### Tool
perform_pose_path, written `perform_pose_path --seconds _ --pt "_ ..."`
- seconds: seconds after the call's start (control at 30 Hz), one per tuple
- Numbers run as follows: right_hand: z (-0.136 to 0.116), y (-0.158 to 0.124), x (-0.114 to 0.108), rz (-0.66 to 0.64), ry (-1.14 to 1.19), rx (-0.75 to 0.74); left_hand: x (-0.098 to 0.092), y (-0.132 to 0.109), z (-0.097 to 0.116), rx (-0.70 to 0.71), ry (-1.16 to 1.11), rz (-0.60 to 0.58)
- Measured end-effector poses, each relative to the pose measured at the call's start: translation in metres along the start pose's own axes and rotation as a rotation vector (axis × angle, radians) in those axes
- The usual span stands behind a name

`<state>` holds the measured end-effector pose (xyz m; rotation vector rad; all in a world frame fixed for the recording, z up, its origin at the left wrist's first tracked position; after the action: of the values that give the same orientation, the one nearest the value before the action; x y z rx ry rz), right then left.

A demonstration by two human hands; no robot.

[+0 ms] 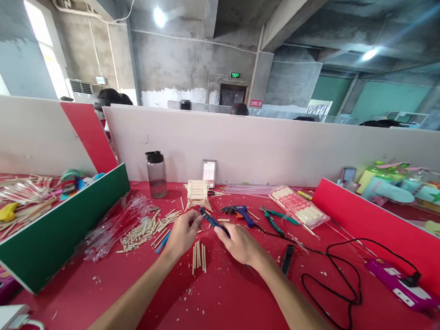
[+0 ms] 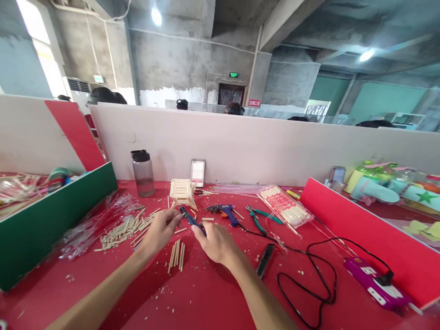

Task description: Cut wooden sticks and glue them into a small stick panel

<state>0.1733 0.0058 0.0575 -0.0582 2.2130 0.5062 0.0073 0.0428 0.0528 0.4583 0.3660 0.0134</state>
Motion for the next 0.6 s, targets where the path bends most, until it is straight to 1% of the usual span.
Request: perform_pose_path --seconds 0.23,0.43,0.6 --pt "0.01 0.001 0.015 -0.04 -0.038 -0.019 0.003 0.002 -0.015 -0.018 0.039 -0.013" --pt "0.01 0.002 0.02 -0.019 0.009 -0.032 -0.002 0.006 -0.016 -0.031 0.044 -0.014" --pt "0.008 0.004 0.021 -0.015 0.045 -0.039 -0.002 0.006 -0.014 -0.04 -0.032 -0.007"
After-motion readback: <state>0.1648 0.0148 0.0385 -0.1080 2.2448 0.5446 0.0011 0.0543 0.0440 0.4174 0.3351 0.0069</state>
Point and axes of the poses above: each hand's wrist, its own y-axis towards the middle knuckle, its own x-axis out of the palm, z = x × y, the point moved 6 cm from there along y, towards the middle knuckle, and after that the axes turned 8 degrees about z, right-handed, at the moved point
